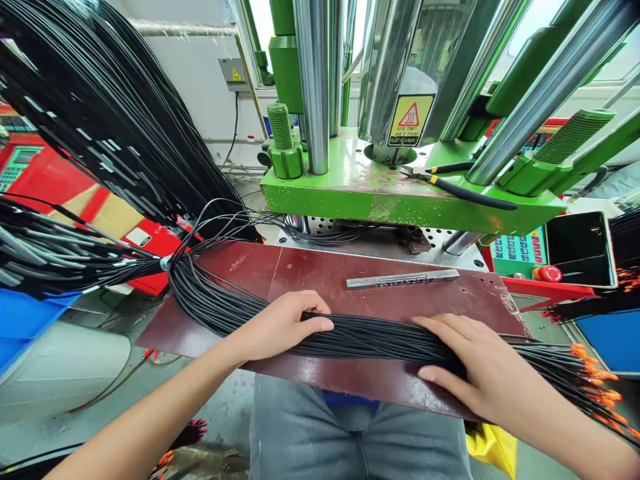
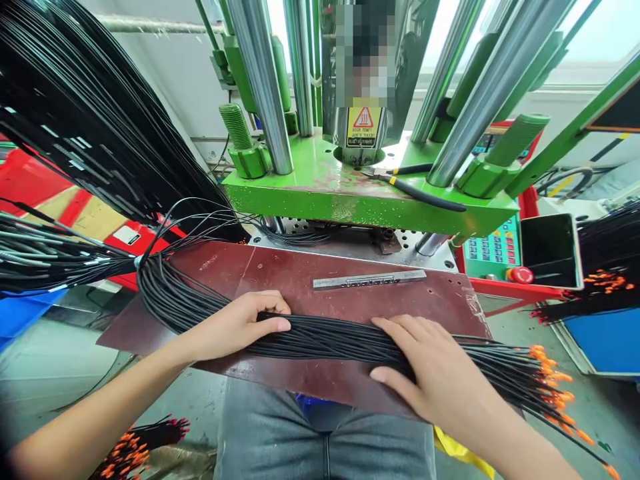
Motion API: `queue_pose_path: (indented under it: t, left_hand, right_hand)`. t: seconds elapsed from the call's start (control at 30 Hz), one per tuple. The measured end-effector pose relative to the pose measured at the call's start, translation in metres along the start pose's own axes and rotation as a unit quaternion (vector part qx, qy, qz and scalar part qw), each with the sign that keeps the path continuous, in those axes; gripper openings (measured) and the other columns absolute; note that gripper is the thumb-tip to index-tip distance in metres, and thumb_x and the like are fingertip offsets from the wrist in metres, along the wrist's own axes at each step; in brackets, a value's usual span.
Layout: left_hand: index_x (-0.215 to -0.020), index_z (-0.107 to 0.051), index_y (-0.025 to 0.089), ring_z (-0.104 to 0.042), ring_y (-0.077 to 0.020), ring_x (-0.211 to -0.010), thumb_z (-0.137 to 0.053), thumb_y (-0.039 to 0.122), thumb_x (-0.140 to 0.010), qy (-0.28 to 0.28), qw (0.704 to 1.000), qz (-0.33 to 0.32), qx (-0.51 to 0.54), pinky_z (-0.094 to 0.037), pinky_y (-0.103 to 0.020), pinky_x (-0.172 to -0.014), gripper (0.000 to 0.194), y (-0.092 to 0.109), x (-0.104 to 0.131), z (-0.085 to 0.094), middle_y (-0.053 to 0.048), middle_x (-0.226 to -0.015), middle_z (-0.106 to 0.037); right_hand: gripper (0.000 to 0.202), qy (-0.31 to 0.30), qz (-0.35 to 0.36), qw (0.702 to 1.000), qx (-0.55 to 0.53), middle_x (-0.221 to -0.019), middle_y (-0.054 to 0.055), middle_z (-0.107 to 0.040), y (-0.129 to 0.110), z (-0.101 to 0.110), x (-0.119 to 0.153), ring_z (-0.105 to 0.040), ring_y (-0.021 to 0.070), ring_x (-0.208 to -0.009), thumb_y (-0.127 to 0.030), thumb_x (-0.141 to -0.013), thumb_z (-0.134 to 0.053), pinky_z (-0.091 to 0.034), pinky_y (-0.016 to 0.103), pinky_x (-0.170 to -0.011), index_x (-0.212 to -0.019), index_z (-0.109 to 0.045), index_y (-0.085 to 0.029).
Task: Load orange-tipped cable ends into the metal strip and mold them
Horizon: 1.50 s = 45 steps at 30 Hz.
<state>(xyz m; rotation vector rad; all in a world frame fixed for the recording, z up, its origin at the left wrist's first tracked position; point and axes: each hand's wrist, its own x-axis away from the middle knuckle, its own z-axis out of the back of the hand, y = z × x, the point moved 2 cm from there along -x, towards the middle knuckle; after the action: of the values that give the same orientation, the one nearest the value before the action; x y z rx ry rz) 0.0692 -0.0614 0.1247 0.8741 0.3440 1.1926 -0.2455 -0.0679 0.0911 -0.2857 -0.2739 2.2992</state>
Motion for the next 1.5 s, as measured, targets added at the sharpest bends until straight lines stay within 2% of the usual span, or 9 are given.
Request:
queue_pose_path:
  t: [0.1, 0.2, 0.4, 0.6, 0.93, 1.13, 1.27, 1.37, 1.5]
  left_hand:
    - [-0.086, -0.066, 0.018, -0.058, -0.0135, -0.076, -0.050, 0.041, -0.096, 0.031, 0.999, 0.026, 0.029, -0.039, -0.024, -0.069, 0.029, -0.001, -0.009, -0.003, 0.003, -0.083, -0.066]
    - [-0.088, -0.066, 0.017, -0.058, -0.0139, -0.076, -0.056, 0.039, -0.092, 0.020, 0.997, 0.029, 0.072, -0.040, -0.024, -0.069, 0.024, -0.006, -0.012, -0.006, 0.002, -0.083, -0.067]
    - [-0.090, -0.068, 0.017, -0.058, -0.0137, -0.076, -0.064, 0.034, -0.087, 0.016, 0.993, 0.019, 0.118, -0.042, -0.023, -0.072, 0.018, -0.011, -0.009, -0.007, 0.002, -0.083, -0.068]
    - [-0.093, -0.070, 0.019, -0.060, -0.0155, -0.081, -0.060, 0.038, -0.089, 0.005, 0.995, 0.018, 0.102, -0.042, -0.025, -0.074, 0.022, -0.011, -0.010, -0.007, 0.002, -0.088, -0.070]
    - [-0.091, -0.070, 0.019, -0.060, -0.0124, -0.079, -0.060, 0.033, -0.090, 0.018, 0.992, 0.003, 0.128, -0.043, -0.022, -0.076, 0.017, -0.012, -0.009, -0.008, 0.003, -0.087, -0.069]
    - [-0.097, -0.064, 0.017, -0.060, -0.0154, -0.083, -0.069, 0.034, -0.083, -0.014, 0.988, -0.013, 0.151, -0.045, -0.026, -0.077, 0.023, -0.012, -0.007, -0.003, 0.001, -0.089, -0.067]
    - [-0.097, -0.064, 0.017, -0.060, -0.0162, -0.084, -0.069, 0.029, -0.083, -0.042, 0.989, -0.011, 0.139, -0.046, -0.027, -0.077, 0.019, -0.012, -0.005, -0.001, 0.000, -0.090, -0.067]
    - [-0.097, -0.066, 0.018, -0.061, -0.0155, -0.086, -0.063, 0.028, -0.088, -0.010, 0.990, -0.017, 0.139, -0.045, -0.026, -0.080, 0.014, -0.011, -0.002, -0.002, 0.000, -0.093, -0.068]
    - [-0.100, -0.064, 0.020, -0.061, -0.0144, -0.090, -0.058, 0.030, -0.093, 0.055, 0.994, -0.048, 0.087, -0.044, -0.025, -0.082, 0.014, -0.007, 0.002, -0.001, 0.001, -0.098, -0.068]
  right_hand:
    - [0.053, -0.006, -0.012, 0.998, -0.054, -0.127, 0.010, -0.061, -0.033, -0.003, -0.033, -0.058, 0.0271, -0.114, -0.049, -0.095, -0.050, -0.047, 0.046, -0.098, -0.140, -0.046, -0.021]
    - [0.040, -0.003, -0.024, 0.995, -0.092, -0.124, 0.009, -0.065, -0.055, -0.006, -0.067, -0.058, 0.0267, -0.116, -0.040, -0.099, -0.046, -0.045, 0.046, -0.101, -0.132, -0.055, -0.020]
    - [0.021, -0.011, -0.032, 0.989, -0.146, -0.099, 0.000, -0.069, -0.068, -0.003, -0.100, -0.063, 0.0197, -0.094, -0.027, -0.099, -0.047, -0.048, 0.036, -0.085, -0.099, -0.068, -0.024]
    - [0.023, 0.040, -0.018, 0.993, -0.110, -0.093, 0.002, -0.064, -0.067, 0.002, -0.109, -0.058, 0.0193, -0.091, -0.023, -0.099, -0.046, -0.044, 0.035, -0.085, -0.098, -0.069, -0.022]
    - [0.017, -0.074, -0.027, 0.993, -0.093, -0.083, 0.000, -0.063, -0.068, 0.009, -0.100, -0.058, 0.0171, -0.075, -0.037, -0.093, -0.060, -0.040, 0.030, -0.065, -0.089, -0.069, -0.023]
    - [0.016, -0.028, -0.029, 0.995, -0.091, -0.090, 0.003, -0.060, -0.066, 0.004, -0.103, -0.057, 0.0201, -0.089, -0.028, -0.096, -0.054, -0.043, 0.034, -0.081, -0.091, -0.066, -0.020]
    - [0.018, -0.063, -0.022, 0.987, -0.149, -0.093, 0.003, -0.062, -0.064, 0.005, -0.097, -0.058, 0.0189, -0.091, -0.031, -0.097, -0.052, -0.045, 0.032, -0.082, -0.091, -0.066, -0.022]
    - [0.015, -0.087, -0.007, 0.982, -0.169, -0.093, 0.002, -0.064, -0.066, 0.007, -0.092, -0.059, 0.0192, -0.091, -0.036, -0.093, -0.060, -0.046, 0.031, -0.078, -0.092, -0.067, -0.023]
    - [0.011, -0.042, 0.009, 0.993, -0.106, -0.095, 0.003, -0.067, -0.081, 0.012, -0.093, -0.062, 0.0217, -0.093, -0.029, -0.094, -0.059, -0.045, 0.034, -0.082, -0.092, -0.066, -0.022]
